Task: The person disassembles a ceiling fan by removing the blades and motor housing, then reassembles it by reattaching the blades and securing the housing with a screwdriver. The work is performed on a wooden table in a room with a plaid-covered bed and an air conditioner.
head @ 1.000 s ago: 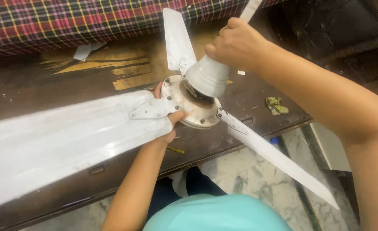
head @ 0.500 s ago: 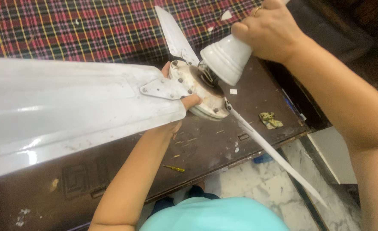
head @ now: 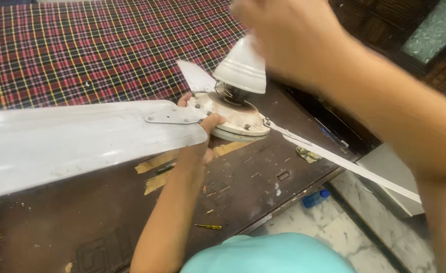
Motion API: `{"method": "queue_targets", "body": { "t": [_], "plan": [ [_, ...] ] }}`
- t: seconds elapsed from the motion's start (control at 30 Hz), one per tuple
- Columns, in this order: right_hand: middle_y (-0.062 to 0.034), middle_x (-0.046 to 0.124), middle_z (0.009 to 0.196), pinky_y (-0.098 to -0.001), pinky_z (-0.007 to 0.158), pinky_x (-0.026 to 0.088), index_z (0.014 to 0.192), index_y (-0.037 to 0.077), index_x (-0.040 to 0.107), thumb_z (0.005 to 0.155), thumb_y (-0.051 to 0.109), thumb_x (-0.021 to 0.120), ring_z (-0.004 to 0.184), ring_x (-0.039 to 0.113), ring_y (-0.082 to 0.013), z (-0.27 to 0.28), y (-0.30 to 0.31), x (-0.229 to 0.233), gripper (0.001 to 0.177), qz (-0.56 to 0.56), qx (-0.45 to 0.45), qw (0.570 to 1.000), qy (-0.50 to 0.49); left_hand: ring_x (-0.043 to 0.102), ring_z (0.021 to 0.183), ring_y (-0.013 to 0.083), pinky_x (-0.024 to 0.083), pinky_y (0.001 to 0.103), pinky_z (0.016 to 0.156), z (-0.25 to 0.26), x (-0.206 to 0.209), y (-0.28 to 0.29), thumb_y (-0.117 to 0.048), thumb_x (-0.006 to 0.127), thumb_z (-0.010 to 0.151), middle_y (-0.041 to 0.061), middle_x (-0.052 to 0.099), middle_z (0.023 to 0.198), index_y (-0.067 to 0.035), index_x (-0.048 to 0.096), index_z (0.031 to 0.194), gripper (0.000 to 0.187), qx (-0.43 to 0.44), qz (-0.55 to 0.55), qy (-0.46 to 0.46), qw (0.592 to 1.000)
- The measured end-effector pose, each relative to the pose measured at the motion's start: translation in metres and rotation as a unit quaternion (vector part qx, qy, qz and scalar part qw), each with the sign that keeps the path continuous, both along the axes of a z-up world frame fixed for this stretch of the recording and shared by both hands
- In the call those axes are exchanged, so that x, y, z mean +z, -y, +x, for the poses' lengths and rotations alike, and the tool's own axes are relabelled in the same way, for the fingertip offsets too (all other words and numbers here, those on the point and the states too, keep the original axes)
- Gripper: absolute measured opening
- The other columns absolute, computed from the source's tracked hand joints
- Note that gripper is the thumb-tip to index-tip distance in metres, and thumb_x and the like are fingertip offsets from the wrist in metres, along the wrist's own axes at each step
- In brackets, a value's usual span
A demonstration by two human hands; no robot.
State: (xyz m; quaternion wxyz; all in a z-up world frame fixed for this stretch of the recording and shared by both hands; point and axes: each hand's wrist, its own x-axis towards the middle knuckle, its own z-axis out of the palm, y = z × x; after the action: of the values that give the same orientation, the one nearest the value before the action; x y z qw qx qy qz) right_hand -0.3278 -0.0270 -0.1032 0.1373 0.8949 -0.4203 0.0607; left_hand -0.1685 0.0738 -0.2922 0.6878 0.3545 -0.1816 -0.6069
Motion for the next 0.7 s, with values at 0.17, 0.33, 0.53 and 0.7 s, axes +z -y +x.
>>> {"method": "queue_targets", "body": {
  "t": [0.17, 0.33, 0.53, 0.7],
  "plan": [
    [-0.0148, 0.066, 0.084, -0.0442, 0.061, 0.061, 0.087, 0.004, 0.071, 0.086, 0.022, 0.063, 0.08, 0.068, -0.033, -0.053, -0.185, -0.098, 0.02, 0.196, 0.233, 0.918, -0.256, 0.067, 0.105, 0.0401, 0.061, 0.06, 0.065, -0.004, -0.011, 0.003, 0.009, 0.066, 0.065, 0.015, 0.053, 0.127, -0.028, 0.036, 0.14, 0.089, -0.026, 0.077, -0.026, 0.996],
    [-0.0127, 0.076, 0.117, -0.0432, 0.087, 0.059, 0.129, 0.015, 0.068, 0.088, 0.021, 0.063, 0.099, 0.073, -0.0286, -0.092, -0.131, -0.241, 0.042, 0.423, -0.174, 0.882, -0.115, 0.063, 0.108, 0.0387, 0.065, 0.064, 0.066, -0.014, -0.028, 0.007, 0.005, 0.069, 0.068, 0.014, 0.051, 0.128, -0.025, 0.035, 0.138, 0.084, -0.044, 0.051, -0.024, 0.997],
    [-0.0294, 0.037, 0.156, -0.05, 0.123, 0.037, 0.152, -0.001, 0.027, 0.078, 0.04, 0.089, 0.148, 0.039, -0.0366, -0.098, -0.046, -0.31, 0.105, 0.16, 0.084, 0.799, 0.574, 0.064, 0.112, 0.0362, 0.063, 0.058, 0.073, -0.028, -0.007, 0.0, 0.005, 0.071, 0.071, 0.015, 0.053, 0.13, -0.02, 0.033, 0.142, 0.084, -0.08, 0.013, -0.017, 0.997],
    [-0.0215, 0.063, 0.133, -0.0463, 0.107, 0.047, 0.126, 0.001, 0.055, 0.084, 0.054, 0.07, 0.128, 0.059, -0.0344, -0.095, -0.034, -0.284, 0.069, 0.233, 0.066, 0.605, 0.758, 0.07, 0.101, 0.0375, 0.065, 0.048, 0.067, -0.015, 0.041, -0.01, -0.011, 0.072, 0.075, 0.024, 0.057, 0.13, -0.018, 0.024, 0.15, 0.089, -0.159, 0.007, 0.043, 0.986]
  ]
}}
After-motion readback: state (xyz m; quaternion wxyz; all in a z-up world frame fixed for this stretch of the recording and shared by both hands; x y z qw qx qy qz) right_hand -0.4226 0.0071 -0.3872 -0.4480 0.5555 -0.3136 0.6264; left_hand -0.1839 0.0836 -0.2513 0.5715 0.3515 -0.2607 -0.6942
